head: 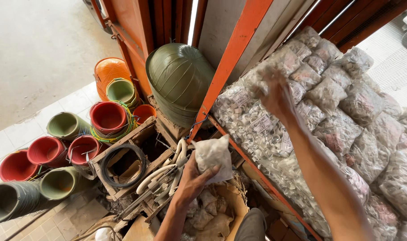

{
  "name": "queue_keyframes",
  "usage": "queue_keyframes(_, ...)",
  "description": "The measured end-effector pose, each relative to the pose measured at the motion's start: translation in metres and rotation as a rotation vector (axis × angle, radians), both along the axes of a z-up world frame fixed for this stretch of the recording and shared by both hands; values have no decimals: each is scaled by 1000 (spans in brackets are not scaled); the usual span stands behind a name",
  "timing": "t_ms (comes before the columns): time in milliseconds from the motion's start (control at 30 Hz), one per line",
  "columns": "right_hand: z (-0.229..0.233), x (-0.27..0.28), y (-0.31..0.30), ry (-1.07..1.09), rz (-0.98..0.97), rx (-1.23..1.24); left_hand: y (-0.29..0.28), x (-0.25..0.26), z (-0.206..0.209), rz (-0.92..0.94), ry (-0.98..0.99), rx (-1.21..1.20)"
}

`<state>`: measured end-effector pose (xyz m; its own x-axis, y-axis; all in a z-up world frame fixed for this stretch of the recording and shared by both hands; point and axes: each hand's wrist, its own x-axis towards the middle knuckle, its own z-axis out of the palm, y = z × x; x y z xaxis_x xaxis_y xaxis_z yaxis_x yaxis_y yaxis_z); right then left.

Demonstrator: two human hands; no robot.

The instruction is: The person repeatedly picks up small plastic-wrapped packages from a cardboard box and places them onto a nearby shelf. The person handles the packages one at a time, transferring them from the box to the shelf in a repetitive cycle.

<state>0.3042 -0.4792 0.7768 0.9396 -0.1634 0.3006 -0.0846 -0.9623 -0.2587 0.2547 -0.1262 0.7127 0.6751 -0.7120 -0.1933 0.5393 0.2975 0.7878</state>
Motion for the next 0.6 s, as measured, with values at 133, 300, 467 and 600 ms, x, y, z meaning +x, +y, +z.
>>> queue_keyframes(133, 53, -64, 96, 363, 209, 670, -22, 20, 7, -61, -379, 159)
queue_keyframes(300, 8, -84, 79, 266, 279, 564, -63, 36, 2, 256, -1152, 401)
queue_keyframes(467, 26, -80, 50, 108, -56, 838, -120, 40, 9, 657, -1609, 552)
queue_keyframes(600, 13, -52, 18, 15, -175, 1281, -173, 65, -6, 908, -1778, 614)
